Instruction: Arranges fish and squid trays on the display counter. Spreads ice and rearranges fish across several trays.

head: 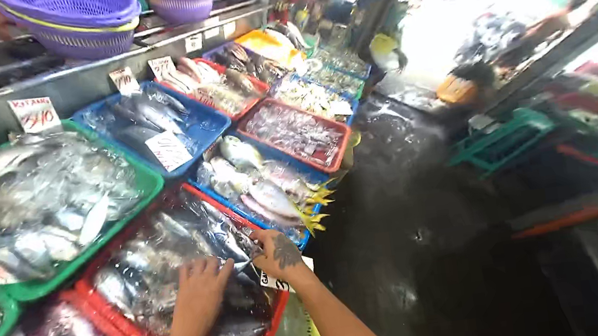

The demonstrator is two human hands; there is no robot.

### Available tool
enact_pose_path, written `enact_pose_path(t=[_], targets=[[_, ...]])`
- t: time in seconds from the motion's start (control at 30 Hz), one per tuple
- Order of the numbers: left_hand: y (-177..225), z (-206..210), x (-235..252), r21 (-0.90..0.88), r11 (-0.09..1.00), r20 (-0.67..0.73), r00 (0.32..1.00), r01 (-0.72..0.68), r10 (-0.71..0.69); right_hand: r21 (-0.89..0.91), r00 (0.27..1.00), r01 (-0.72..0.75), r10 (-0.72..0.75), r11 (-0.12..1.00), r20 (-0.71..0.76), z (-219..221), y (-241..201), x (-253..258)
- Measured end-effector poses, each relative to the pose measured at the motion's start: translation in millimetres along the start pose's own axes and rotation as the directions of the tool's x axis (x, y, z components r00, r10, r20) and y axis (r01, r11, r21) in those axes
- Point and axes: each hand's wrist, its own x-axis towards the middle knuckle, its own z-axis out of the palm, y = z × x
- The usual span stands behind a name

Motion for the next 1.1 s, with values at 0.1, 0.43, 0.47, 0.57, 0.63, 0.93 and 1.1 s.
enact_pose_path(t=[0.1, 0.43, 0.47, 0.57, 0.63, 0.93, 1.1], targets=[[-9.3, 22.7, 3.2, -0.078, 0.996, 0.255, 0.965, -0.037, 0.055, -0.011, 0.999, 0.038, -0.038, 0.999, 0.001, 8.1, 19.2, 17.6], [-25.2, 12.2, -54.4, -0.019, 0.929, 0.137, 0.922, 0.369, -0.363, -0.215, 0.994, 0.094, -0.104, 0.972, -0.037, 55.5, -8.5, 18.6], [-30.0, 8.2, -56.0, 0.002, 0.934, 0.166, 0.921, 0.356, -0.351, -0.226, 0.995, 0.081, -0.091, 0.971, -0.033, 56.5, -8.5, 20.3], [-37.7, 3.4, -63.1, 0.029, 0.964, 0.242, 0.934, 0.264, -0.263, -0.234, 0.996, 0.073, -0.082, 0.969, -0.027, 56.7, -4.3, 14.2], [-43.7, 4.2, -66.3, 0.024, 0.981, 0.257, 0.947, 0.194, -0.194, -0.244, 0.993, 0.038, -0.064, 0.969, -0.099, 53.2, -12.4, 1.5], [-56.9, -30.1, -73.4, -0.032, 0.998, 0.263, 0.963, 0.059, -0.048, -0.397, 0.999, 0.042, -0.044, 0.917, 0.005, 71.3, -20.8, -22.1], [-15.2, 8.8, -63.1, -0.057, 0.997, 0.177, 0.983, -0.041, 0.051, -0.417, 0.991, 0.058, -0.003, 0.907, 0.132, 63.7, -22.4, -22.4]])
